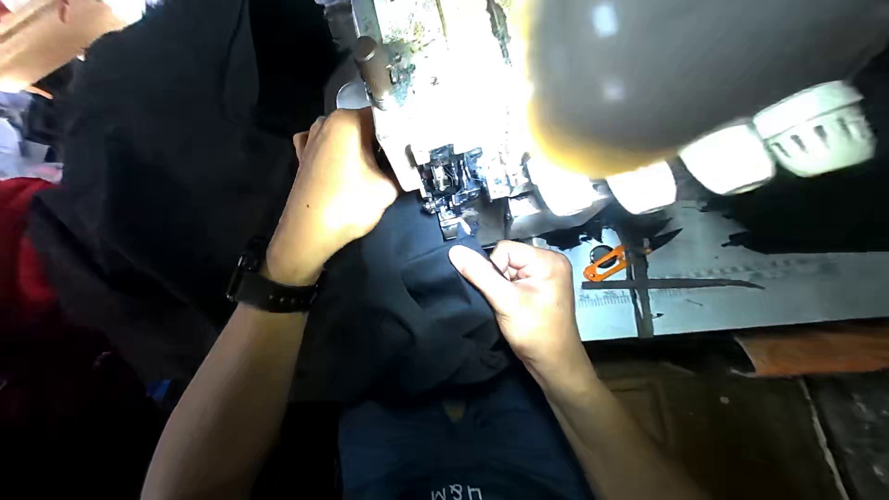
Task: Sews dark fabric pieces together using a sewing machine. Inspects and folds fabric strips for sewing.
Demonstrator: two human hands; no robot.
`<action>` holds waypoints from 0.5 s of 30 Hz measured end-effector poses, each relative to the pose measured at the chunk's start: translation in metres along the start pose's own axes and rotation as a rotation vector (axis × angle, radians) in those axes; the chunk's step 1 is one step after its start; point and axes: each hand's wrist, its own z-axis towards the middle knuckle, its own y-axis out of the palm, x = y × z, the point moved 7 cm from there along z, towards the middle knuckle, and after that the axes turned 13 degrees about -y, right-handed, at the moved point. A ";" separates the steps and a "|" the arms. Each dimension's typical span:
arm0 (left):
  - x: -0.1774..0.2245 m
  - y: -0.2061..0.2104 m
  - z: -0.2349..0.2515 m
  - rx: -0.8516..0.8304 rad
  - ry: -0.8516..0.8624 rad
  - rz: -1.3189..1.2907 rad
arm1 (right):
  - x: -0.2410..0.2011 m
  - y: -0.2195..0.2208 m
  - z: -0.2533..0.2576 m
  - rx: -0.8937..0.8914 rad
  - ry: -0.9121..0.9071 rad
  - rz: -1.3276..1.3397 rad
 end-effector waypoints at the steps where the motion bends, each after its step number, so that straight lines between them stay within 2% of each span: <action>1: 0.000 0.000 -0.001 0.027 -0.004 0.003 | 0.000 0.000 0.000 -0.010 -0.003 0.000; 3: 0.003 -0.003 -0.017 0.171 -0.015 0.064 | -0.001 0.000 0.001 -0.030 -0.018 0.005; 5: 0.013 -0.006 -0.055 0.372 0.027 0.127 | -0.004 0.001 0.003 -0.036 -0.050 0.005; 7: 0.016 0.006 -0.088 0.453 0.042 0.028 | -0.004 0.001 0.007 -0.052 -0.073 -0.016; 9: 0.006 0.035 -0.097 0.336 0.075 -0.064 | -0.003 -0.001 0.008 -0.071 -0.087 -0.049; 11: -0.002 0.046 -0.095 0.221 0.152 -0.087 | -0.006 0.000 0.008 -0.087 -0.109 -0.062; 15: -0.002 0.045 -0.089 0.188 0.235 -0.072 | -0.010 -0.002 0.007 -0.075 -0.096 -0.113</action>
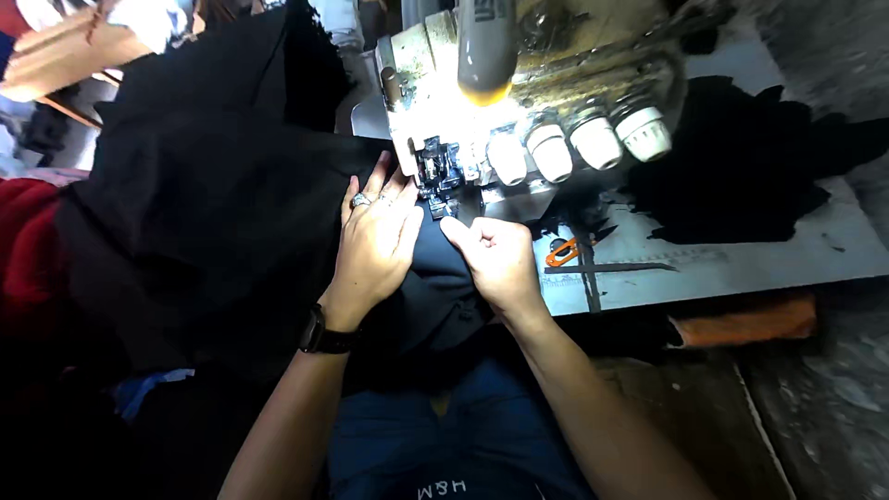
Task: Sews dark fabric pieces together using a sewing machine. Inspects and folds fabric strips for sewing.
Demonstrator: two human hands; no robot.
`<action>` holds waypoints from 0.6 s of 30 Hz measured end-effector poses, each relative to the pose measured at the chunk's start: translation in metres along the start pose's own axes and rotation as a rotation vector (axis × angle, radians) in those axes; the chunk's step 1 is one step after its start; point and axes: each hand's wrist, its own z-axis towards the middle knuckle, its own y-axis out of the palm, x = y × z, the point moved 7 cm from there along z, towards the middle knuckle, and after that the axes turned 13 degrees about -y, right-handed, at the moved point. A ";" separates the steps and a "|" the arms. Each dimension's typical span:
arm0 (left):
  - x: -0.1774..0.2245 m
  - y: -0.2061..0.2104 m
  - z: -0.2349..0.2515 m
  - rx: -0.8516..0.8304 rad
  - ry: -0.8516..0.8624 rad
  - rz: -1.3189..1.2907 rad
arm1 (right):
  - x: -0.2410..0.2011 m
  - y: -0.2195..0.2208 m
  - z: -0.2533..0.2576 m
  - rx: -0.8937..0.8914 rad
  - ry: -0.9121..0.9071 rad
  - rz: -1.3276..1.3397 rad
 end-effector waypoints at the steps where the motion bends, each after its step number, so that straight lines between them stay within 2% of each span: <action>1: 0.000 0.001 0.000 0.003 0.002 0.010 | -0.003 -0.001 -0.001 0.012 -0.014 -0.023; 5: -0.003 -0.014 -0.017 -0.053 0.020 0.020 | -0.020 -0.017 -0.023 0.037 -0.168 -0.173; 8: 0.013 -0.044 -0.070 0.087 0.097 -0.214 | -0.009 -0.084 -0.058 -0.139 -0.037 -0.525; 9: 0.014 -0.045 -0.095 0.072 0.092 -0.307 | -0.003 -0.118 -0.073 -0.141 0.048 -0.596; 11: 0.026 -0.022 -0.140 -0.132 0.039 -0.457 | 0.001 -0.197 -0.093 -0.056 0.256 -0.693; 13: 0.043 0.023 -0.178 -0.441 0.032 -0.545 | -0.004 -0.261 -0.096 0.089 0.293 -0.820; 15: 0.052 0.065 -0.205 -0.671 0.084 -0.524 | -0.021 -0.290 -0.082 0.166 0.167 -0.948; 18: 0.057 0.089 -0.212 -0.755 0.108 -0.443 | -0.019 -0.284 -0.043 0.005 -0.088 -1.031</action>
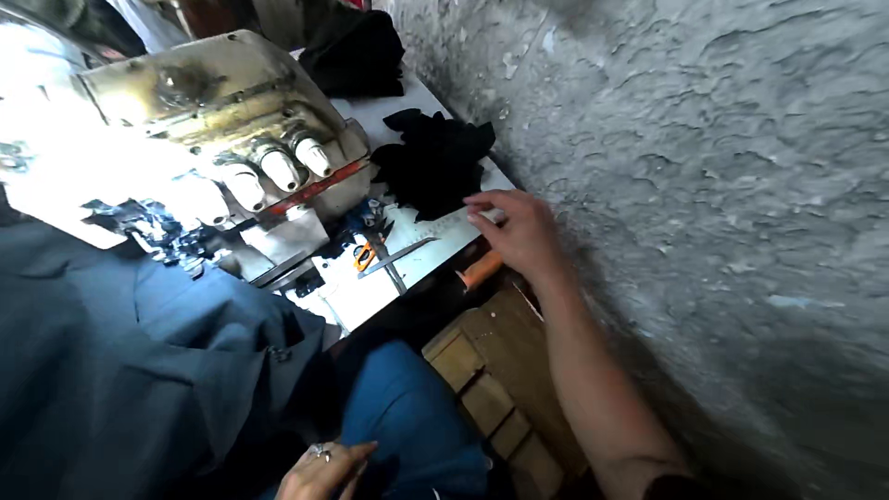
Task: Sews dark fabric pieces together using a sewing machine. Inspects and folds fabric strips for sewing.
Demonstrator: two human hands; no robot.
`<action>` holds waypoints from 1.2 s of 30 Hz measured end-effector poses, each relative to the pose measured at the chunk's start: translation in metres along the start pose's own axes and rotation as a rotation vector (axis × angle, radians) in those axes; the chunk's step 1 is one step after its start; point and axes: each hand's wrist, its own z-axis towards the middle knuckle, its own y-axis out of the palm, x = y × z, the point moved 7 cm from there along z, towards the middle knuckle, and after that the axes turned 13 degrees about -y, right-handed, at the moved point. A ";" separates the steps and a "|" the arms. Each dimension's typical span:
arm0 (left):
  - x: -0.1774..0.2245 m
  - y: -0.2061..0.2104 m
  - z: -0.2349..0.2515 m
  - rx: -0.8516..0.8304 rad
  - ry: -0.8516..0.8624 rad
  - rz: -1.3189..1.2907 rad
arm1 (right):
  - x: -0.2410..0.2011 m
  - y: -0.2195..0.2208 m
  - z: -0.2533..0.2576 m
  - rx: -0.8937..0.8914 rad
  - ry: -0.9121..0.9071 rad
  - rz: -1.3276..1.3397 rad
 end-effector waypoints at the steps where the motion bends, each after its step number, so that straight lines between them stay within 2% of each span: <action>1: 0.001 -0.003 0.004 0.006 -0.007 0.007 | 0.006 0.015 0.011 -0.035 -0.077 -0.010; 4: 0.008 -0.019 0.011 0.067 -0.037 0.006 | 0.028 0.058 0.021 -0.042 -0.200 0.007; 7: 0.009 -0.029 0.008 0.108 -0.098 -0.031 | 0.036 0.055 0.005 0.154 -0.186 0.116; 10: 0.004 -0.025 0.010 0.062 -0.117 -0.042 | 0.050 0.016 0.011 0.418 -0.101 0.286; 12: 0.006 -0.023 0.016 0.013 -0.063 0.015 | 0.047 -0.021 0.026 0.576 -0.065 0.311; 13: 0.013 -0.028 0.023 0.014 -0.010 0.042 | 0.037 -0.038 0.035 0.598 -0.042 0.321; 14: 0.024 -0.037 0.031 0.043 0.053 0.059 | 0.021 -0.050 0.042 0.569 -0.014 0.344; 16: 0.052 -0.062 0.044 0.173 0.196 0.051 | -0.023 -0.055 0.038 0.357 0.075 0.463; 19: 0.097 -0.104 0.051 0.406 0.326 0.037 | -0.088 -0.026 0.014 0.092 0.122 0.803; 23: 0.120 -0.144 0.017 0.617 0.348 0.105 | -0.165 0.010 -0.008 -0.054 0.099 1.200; 27: 0.125 -0.152 -0.035 0.744 0.433 0.307 | -0.225 0.033 -0.022 -0.199 0.050 1.374; 29: 0.129 -0.146 -0.058 0.767 0.488 0.340 | -0.250 0.049 -0.032 -0.334 0.028 1.431; 31: 0.131 -0.146 -0.078 0.713 0.484 0.332 | -0.275 0.074 -0.038 -0.510 -0.047 1.483; 34: 0.109 -0.145 -0.085 0.583 0.363 0.244 | -0.299 0.113 -0.048 -0.748 -0.159 1.496; 36: 0.081 -0.148 -0.082 0.584 0.268 0.098 | -0.307 0.126 -0.052 -0.839 -0.247 1.437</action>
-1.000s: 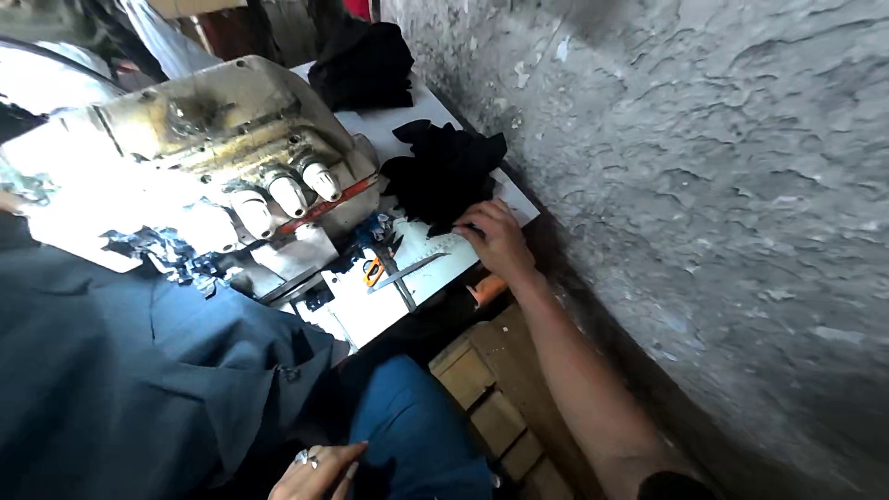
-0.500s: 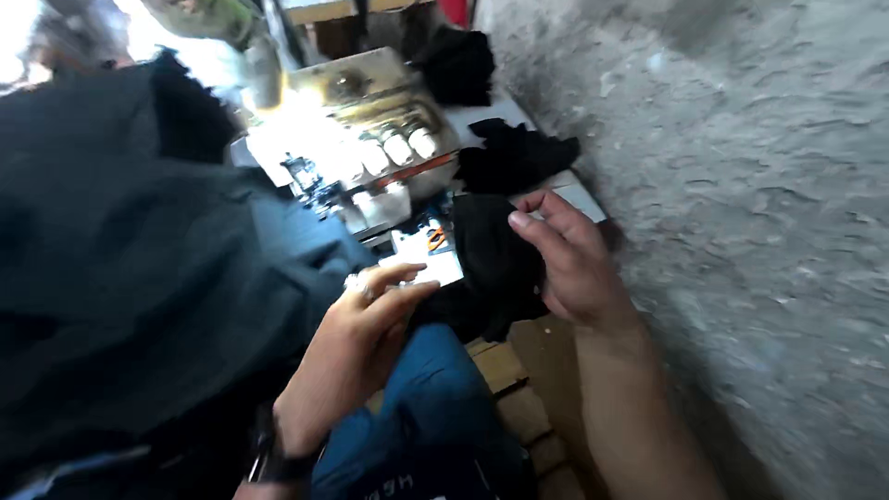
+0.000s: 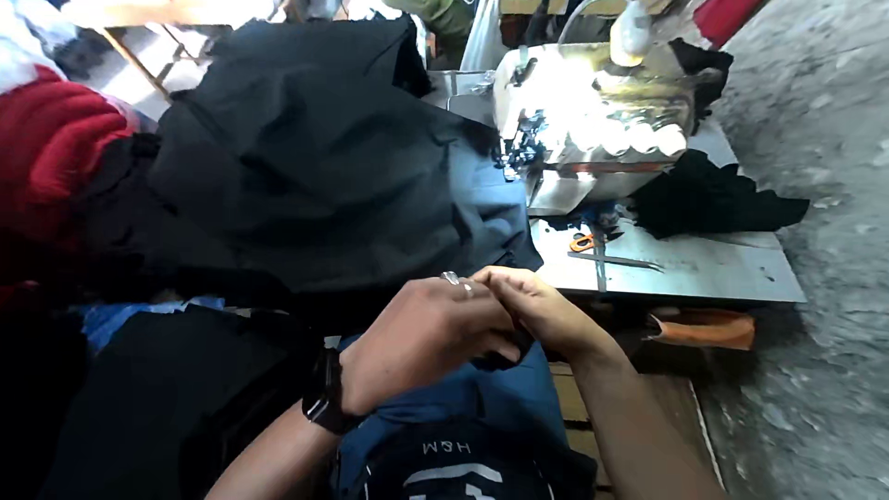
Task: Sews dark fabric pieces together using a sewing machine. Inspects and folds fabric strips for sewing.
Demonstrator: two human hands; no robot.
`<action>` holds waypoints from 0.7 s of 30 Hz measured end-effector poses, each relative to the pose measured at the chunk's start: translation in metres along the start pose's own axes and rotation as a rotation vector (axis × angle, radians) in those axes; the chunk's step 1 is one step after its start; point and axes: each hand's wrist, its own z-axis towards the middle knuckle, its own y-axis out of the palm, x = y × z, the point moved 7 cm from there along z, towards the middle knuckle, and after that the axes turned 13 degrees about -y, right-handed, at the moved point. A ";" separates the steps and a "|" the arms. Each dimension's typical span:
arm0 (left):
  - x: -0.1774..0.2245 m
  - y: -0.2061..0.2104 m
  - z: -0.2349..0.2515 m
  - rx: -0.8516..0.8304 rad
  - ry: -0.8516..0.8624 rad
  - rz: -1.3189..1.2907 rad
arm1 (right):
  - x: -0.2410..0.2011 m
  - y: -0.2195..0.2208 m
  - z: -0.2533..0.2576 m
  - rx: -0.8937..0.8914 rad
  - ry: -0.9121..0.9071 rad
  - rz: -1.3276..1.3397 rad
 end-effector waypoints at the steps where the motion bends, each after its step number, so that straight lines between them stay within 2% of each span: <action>1: -0.012 -0.003 0.000 0.024 -0.067 -0.020 | 0.001 0.004 0.003 -0.035 0.003 -0.004; 3: -0.029 -0.013 0.003 0.059 -0.150 -0.007 | -0.005 0.018 0.006 -0.095 -0.005 0.069; 5: -0.035 -0.035 0.011 0.088 -0.193 0.016 | -0.012 0.043 0.012 -0.144 -0.037 0.022; 8: -0.046 -0.073 0.013 0.163 -0.263 0.082 | 0.010 0.057 0.006 -0.122 -0.012 -0.016; 12: -0.107 -0.114 0.010 0.364 -0.355 0.069 | 0.019 0.019 0.001 0.130 -0.063 -0.147; 14: -0.139 -0.133 0.025 0.429 -0.373 0.111 | 0.011 0.004 0.016 0.308 -0.076 -0.148; 16: -0.167 -0.147 0.050 0.450 -0.390 0.171 | 0.006 -0.002 0.039 0.414 -0.042 -0.164; 19: -0.206 -0.163 0.087 0.506 -0.365 0.302 | 0.012 0.008 0.076 0.419 0.085 -0.103; 21: -0.233 -0.164 0.098 0.522 -0.358 0.389 | 0.016 0.013 0.081 0.357 0.183 -0.244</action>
